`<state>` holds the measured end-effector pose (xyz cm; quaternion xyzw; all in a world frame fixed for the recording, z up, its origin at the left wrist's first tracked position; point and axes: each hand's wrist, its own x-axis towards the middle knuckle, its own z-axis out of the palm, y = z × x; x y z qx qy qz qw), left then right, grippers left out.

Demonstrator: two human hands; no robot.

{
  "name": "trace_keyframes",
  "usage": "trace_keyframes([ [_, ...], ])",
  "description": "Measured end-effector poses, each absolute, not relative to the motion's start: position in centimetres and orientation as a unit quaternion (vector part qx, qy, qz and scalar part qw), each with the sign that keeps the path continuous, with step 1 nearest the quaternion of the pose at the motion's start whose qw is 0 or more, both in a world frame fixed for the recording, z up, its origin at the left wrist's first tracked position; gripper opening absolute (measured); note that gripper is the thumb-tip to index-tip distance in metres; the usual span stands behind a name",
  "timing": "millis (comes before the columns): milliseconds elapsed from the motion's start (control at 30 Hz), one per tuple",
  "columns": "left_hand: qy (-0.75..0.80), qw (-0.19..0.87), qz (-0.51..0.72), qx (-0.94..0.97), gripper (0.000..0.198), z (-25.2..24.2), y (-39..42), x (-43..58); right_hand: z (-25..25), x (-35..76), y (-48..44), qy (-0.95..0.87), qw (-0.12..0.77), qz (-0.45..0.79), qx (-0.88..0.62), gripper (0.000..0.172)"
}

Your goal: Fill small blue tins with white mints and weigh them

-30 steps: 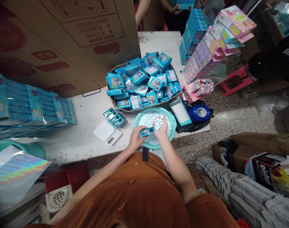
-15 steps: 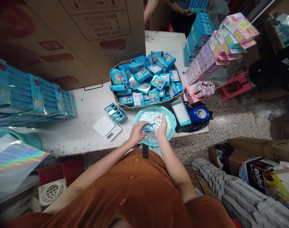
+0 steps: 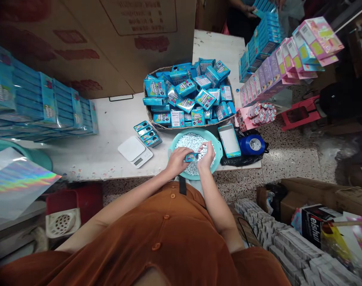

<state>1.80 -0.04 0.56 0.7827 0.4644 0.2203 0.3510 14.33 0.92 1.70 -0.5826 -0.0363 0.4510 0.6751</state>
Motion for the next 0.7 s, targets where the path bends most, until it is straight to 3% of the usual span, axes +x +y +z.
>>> trace_keyframes([
  [267,0.44,0.306,0.199,0.82,0.042,1.2,0.3,2.1,1.5,15.9,1.2,0.04,0.663,0.524,-0.534,0.032],
  [500,0.49,0.419,0.229,0.73,0.037,-0.2,0.1,2.4,1.7,16.2,1.2,-0.002,0.654,0.535,-0.534,0.033],
  [700,0.485,0.41,0.236,0.736,0.039,0.2,-0.1,2.8,2.0,15.7,0.9,-0.042,0.655,0.503,-0.561,0.029],
])
